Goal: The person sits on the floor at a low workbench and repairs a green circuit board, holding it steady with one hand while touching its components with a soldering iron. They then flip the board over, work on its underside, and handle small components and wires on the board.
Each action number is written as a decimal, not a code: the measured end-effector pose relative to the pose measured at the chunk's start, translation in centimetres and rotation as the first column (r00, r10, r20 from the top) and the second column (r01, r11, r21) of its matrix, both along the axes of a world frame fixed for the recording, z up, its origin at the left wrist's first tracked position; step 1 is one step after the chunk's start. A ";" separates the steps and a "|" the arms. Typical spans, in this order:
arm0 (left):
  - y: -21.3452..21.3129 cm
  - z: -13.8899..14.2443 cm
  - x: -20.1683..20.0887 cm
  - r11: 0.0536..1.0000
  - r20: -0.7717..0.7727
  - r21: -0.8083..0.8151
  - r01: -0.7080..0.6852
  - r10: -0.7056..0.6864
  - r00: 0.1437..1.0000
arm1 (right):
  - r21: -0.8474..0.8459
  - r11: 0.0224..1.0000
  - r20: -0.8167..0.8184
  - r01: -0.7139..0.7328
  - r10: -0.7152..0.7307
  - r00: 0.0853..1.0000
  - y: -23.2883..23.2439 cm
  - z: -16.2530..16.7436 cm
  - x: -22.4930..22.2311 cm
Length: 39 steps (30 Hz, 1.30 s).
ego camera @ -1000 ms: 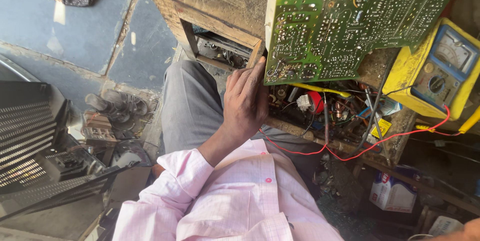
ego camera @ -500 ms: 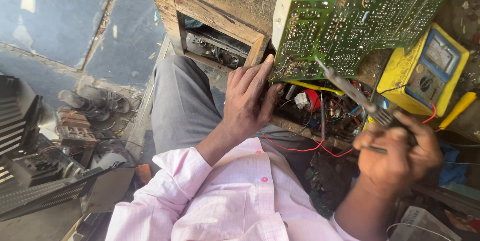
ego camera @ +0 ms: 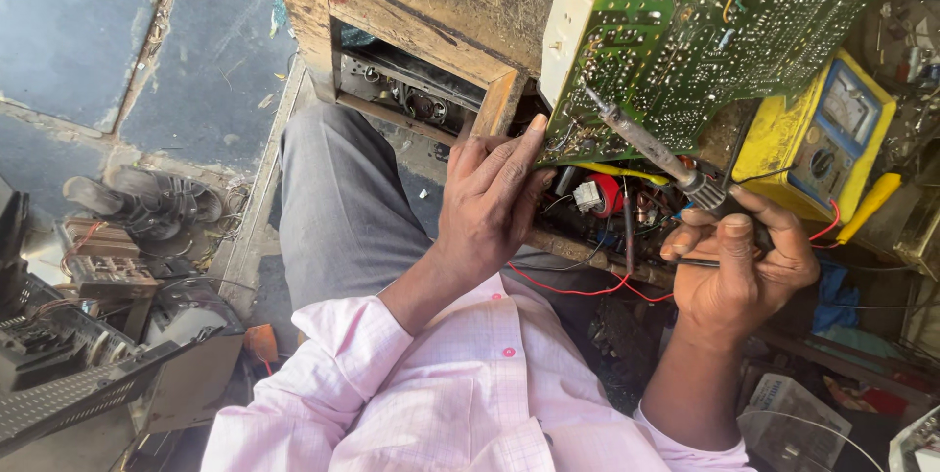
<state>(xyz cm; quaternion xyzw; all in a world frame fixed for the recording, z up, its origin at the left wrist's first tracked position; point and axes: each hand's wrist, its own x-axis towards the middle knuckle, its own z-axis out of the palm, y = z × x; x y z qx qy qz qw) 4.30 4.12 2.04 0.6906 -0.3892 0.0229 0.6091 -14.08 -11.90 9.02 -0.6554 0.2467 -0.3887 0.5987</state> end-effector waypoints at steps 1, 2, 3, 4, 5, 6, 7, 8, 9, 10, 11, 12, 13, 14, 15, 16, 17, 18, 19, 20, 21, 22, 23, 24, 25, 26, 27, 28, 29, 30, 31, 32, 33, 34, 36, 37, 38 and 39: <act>0.0 0.0 0.1 1.000 0.000 -0.004 0.003 -0.003 1.000 | -0.002 1.000 0.004 -0.002 0.002 1.000 0.0 -0.1 0.1; 0.0 -0.1 0.2 1.000 0.002 -0.005 0.003 -0.003 1.000 | -0.001 1.000 0.005 -0.001 0.001 1.000 -0.1 -0.1 0.1; 0.0 -0.1 0.3 1.000 0.003 -0.005 0.003 -0.003 1.000 | -0.001 1.000 0.006 0.001 -0.001 1.000 -0.1 -0.2 0.1; 0.0 -0.1 0.3 1.000 0.003 -0.006 0.003 -0.003 1.000 | 0.001 1.000 0.003 0.005 -0.005 1.000 -0.1 -0.2 0.1; 0.0 -0.1 0.3 1.000 0.003 -0.006 0.003 -0.003 1.000 | -0.001 1.000 0.001 0.007 -0.007 1.000 -0.2 -0.3 0.2; 0.1 -0.1 0.4 1.000 0.003 -0.007 0.002 -0.002 1.000 | -0.003 1.000 -0.001 0.008 -0.008 1.000 -0.2 -0.3 0.2; 0.1 -0.1 0.4 1.000 0.003 -0.007 0.001 -0.001 1.000 | -0.006 1.000 -0.005 0.007 -0.007 1.000 -0.2 -0.4 0.2; 0.1 -0.1 0.4 1.000 0.008 -0.007 0.002 -0.002 1.000 | -0.005 1.000 -0.005 0.004 -0.004 1.000 -0.3 -0.4 0.1; 0.1 -0.2 0.5 1.000 0.013 -0.007 0.003 -0.003 1.000 | -0.004 1.000 -0.006 0.001 -0.001 1.000 -0.3 -0.4 0.1; 0.1 -0.2 0.5 1.000 0.019 -0.007 0.005 -0.005 1.000 | 0.002 1.000 -0.002 -0.003 0.003 1.000 -0.3 -0.5 0.1; 0.1 -0.2 0.6 1.000 0.019 -0.006 0.003 -0.003 1.000 | 0.002 1.000 0.000 -0.006 0.006 1.000 -0.3 -0.5 0.1; 0.1 -0.3 0.6 1.000 0.019 -0.004 0.003 -0.002 1.000 | 0.002 1.000 0.002 -0.010 0.010 1.000 -0.3 -0.5 0.1; 0.1 -0.3 0.6 1.000 0.020 -0.002 0.002 -0.002 1.000 | -0.004 1.000 0.002 -0.013 0.013 1.000 -0.2 -0.6 0.2; 0.1 -0.3 0.6 1.000 0.018 -0.002 0.004 -0.004 1.000 | -0.007 1.000 0.002 -0.012 0.012 1.000 -0.3 -0.6 0.2; 0.1 -0.3 0.6 1.000 0.017 -0.002 0.007 -0.007 1.000 | -0.011 1.000 0.003 -0.011 0.011 1.000 -0.3 -0.6 0.3; 0.1 -0.3 0.6 1.000 0.014 -0.001 0.010 -0.010 1.000 | -0.012 1.000 0.001 -0.005 0.005 1.000 -0.2 -0.6 0.3; 0.2 -0.3 0.6 1.000 0.013 -0.002 0.010 -0.010 1.000 | -0.012 1.000 0.000 -0.002 0.002 1.000 -0.2 -0.6 0.4; 0.1 -0.3 0.6 1.000 0.014 -0.005 0.010 -0.010 1.000 | -0.012 1.000 -0.001 0.000 0.000 1.000 -0.2 -0.6 0.4; 0.1 -0.3 0.6 1.000 0.017 -0.008 0.009 -0.009 1.000 | -0.012 1.000 0.001 -0.001 0.001 1.000 -0.2 -0.6 0.5; 0.1 -0.3 0.6 1.000 0.018 -0.013 0.007 -0.007 1.000 | -0.014 1.000 -0.001 0.001 -0.001 1.000 -0.1 -0.6 0.5; 0.1 -0.3 0.6 1.000 0.018 -0.018 0.005 -0.005 1.000 | -0.016 1.000 -0.004 0.003 -0.003 1.000 -0.1 -0.6 0.5; 0.1 -0.3 0.6 1.000 0.018 -0.023 0.003 -0.003 1.000 | -0.020 1.000 -0.010 0.008 -0.008 1.000 0.0 -0.6 0.5; 0.0 -0.3 0.6 1.000 0.014 -0.029 0.004 -0.004 1.000 | -0.032 0.999 -0.014 0.011 -0.011 1.000 0.0 -0.6 0.5; 0.0 -0.4 0.6 0.999 0.010 -0.034 0.006 -0.006 1.000 | -0.044 0.999 -0.017 0.014 -0.014 1.000 0.0 -0.7 0.6; 0.0 -0.4 0.5 0.999 0.004 -0.039 0.009 -0.008 1.000 | -0.063 0.998 -0.020 0.015 -0.016 1.000 0.0 -0.7 0.6; 0.0 -0.4 0.4 0.999 0.002 -0.036 0.011 -0.011 1.000 | -0.081 0.997 -0.024 0.015 -0.017 1.000 0.0 -0.7 0.6; -0.1 -0.4 0.4 0.999 0.000 -0.034 0.013 -0.013 1.000 | -0.100 0.995 -0.028 0.015 -0.018 0.999 0.0 -0.7 0.5; -0.1 -0.5 0.4 0.999 -0.002 -0.031 0.014 -0.014 1.000 | -0.116 0.993 -0.034 0.013 -0.017 0.999 -0.1 -0.6 0.5; -0.1 -0.5 0.4 0.999 -0.003 -0.036 0.014 -0.014 1.000 | -0.121 0.993 -0.034 0.013 -0.017 0.999 -0.2 -0.6 0.6; -0.2 -0.5 0.4 0.999 -0.004 -0.040 0.013 -0.013 1.000 | -0.126 0.992 -0.034 0.013 -0.017 0.999 -0.2 -0.6 0.6; -0.2 -0.5 0.4 0.999 -0.005 -0.045 0.011 -0.011 1.000 | -0.120 0.993 -0.028 0.015 -0.018 0.999 -0.2 -0.6 0.6; -0.2 -0.5 0.3 0.999 -0.004 -0.042 0.014 -0.014 1.000 | -0.112 0.994 -0.030 0.016 -0.020 0.999 -0.3 -0.6 0.6; -0.2 -0.6 0.3 0.999 -0.004 -0.038 0.017 -0.017 1.000 | -0.105 0.994 -0.033 0.018 -0.022 0.999 -0.3 -0.6 0.7; -0.2 -0.6 0.3 0.999 -0.003 -0.034 0.019 -0.019 1.000 | -0.097 0.995 -0.042 0.020 -0.024 0.999 -0.3 -0.6 0.8; -0.2 -0.6 0.3 0.999 -0.010 -0.038 0.024 -0.024 1.000 | -0.091 0.996 -0.052 0.017 -0.021 0.998 -0.3 -0.5 0.9; -0.1 -0.6 0.3 0.999 -0.013 -0.040 0.026 -0.027 1.000 | -0.093 0.996 -0.051 0.011 -0.016 0.999 -0.2 -0.5 0.9; -0.2 -0.6 0.3 0.999 -0.013 -0.039 0.023 -0.024 1.000 | -0.097 0.995 -0.048 0.007 -0.012 0.999 -0.2 -0.5 1.0; -0.2 -0.5 0.3 0.999 -0.014 -0.039 0.022 -0.022 1.000 | -0.079 0.997 -0.049 0.013 -0.017 0.999 -0.2 -0.5 1.0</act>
